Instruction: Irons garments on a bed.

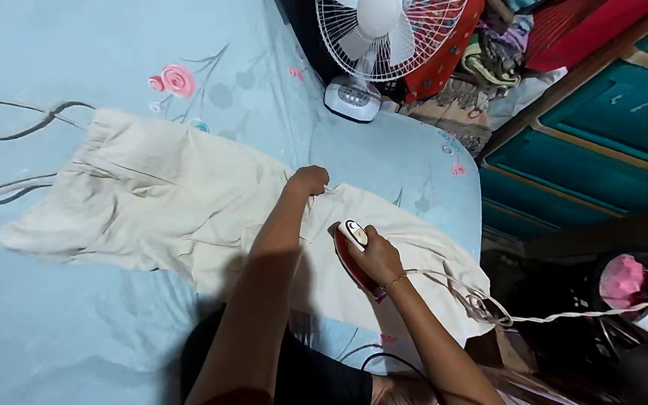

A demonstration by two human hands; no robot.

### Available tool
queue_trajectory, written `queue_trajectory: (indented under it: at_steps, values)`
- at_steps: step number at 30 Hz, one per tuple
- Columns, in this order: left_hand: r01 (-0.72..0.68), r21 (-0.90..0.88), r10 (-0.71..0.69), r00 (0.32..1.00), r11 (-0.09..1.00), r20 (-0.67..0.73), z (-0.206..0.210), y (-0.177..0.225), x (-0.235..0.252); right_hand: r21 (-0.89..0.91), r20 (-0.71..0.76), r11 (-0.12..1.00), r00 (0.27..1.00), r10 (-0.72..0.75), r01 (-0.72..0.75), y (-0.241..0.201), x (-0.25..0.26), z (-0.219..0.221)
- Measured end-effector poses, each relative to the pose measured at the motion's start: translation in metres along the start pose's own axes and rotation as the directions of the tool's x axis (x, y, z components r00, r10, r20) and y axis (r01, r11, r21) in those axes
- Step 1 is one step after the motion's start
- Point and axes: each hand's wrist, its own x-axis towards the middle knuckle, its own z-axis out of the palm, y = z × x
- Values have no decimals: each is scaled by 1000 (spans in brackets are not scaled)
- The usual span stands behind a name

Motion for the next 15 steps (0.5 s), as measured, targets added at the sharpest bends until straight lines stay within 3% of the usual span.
queue_trajectory:
  at_steps: [4,8,15]
  values:
    - [-84,-164,68,993,983,-101,-1,-16,-3,24,-18,1000,1000,6,-5,-4,6,1]
    - [-47,-310,-12,983,950,-186,5,-24,-8,45,-43,998,998,48,-46,-13,14,1]
    - [-34,-393,-80,960,919,-268,17,-23,-15,75,-74,993,992,98,-93,-34,41,-4]
